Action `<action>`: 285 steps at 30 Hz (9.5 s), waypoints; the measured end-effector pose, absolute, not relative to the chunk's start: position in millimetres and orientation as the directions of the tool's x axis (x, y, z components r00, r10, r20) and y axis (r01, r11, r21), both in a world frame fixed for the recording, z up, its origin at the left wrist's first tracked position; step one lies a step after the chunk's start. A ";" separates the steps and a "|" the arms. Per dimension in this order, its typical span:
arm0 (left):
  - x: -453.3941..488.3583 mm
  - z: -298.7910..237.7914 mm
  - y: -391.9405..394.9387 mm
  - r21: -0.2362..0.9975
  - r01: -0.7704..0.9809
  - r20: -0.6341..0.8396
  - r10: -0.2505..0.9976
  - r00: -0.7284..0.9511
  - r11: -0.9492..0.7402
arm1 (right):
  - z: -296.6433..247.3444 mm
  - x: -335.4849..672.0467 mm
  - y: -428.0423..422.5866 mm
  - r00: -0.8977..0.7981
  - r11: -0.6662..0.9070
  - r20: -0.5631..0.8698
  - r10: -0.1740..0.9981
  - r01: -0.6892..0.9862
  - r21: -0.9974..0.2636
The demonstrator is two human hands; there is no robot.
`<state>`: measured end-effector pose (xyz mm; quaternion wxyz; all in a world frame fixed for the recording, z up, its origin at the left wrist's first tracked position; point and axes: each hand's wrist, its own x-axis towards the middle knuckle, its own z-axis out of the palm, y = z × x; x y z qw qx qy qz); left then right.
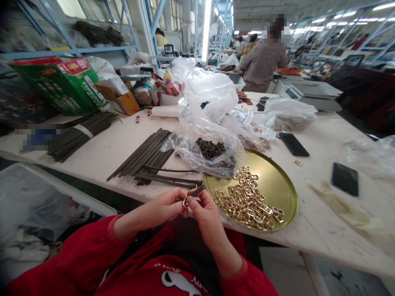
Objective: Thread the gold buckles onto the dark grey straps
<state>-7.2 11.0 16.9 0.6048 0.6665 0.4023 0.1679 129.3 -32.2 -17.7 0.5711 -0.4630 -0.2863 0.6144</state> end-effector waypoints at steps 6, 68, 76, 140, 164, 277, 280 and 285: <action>-6.9 11.0 10.5 0.966 0.178 -0.260 0.719 0.645 0.189 | -14.3 129.3 -33.7 0.064 -0.155 -0.198 0.978 -0.409 -0.899; 7.6 -18.7 35.2 0.929 0.255 -0.367 0.760 0.536 0.268 | -23.6 185.3 -7.6 0.258 -0.195 -0.382 0.887 -0.541 -0.818; 7.3 -1.7 24.4 0.928 0.243 -0.371 0.762 0.531 0.282 | -17.1 161.7 -25.7 0.134 -0.233 -0.284 0.949 -0.305 -0.923; 9.7 0.2 -14.1 0.959 0.167 -0.282 0.793 0.541 0.227 | -19.4 151.5 -42.0 -0.099 -0.209 -0.197 0.975 -0.127 -0.970; 17.2 -20.5 -9.4 0.951 0.291 -0.231 0.871 0.434 0.107 | -48.3 154.2 -44.4 0.174 0.127 0.252 0.952 0.525 -0.841; 25.2 -24.1 26.3 0.825 -0.242 -0.352 0.798 0.489 0.511 | -36.9 198.6 -55.1 0.317 -0.075 -0.134 0.939 -0.189 -0.979; 23.8 -11.0 27.2 0.825 -0.233 -0.347 0.788 0.509 0.514 | -57.1 206.1 -104.2 0.094 -0.283 -0.280 0.955 0.020 -0.959; 31.9 1.5 14.0 0.844 -0.198 -0.330 0.774 0.541 0.498 | -110.0 191.1 -125.4 -0.147 -0.035 -0.253 0.956 0.800 -0.599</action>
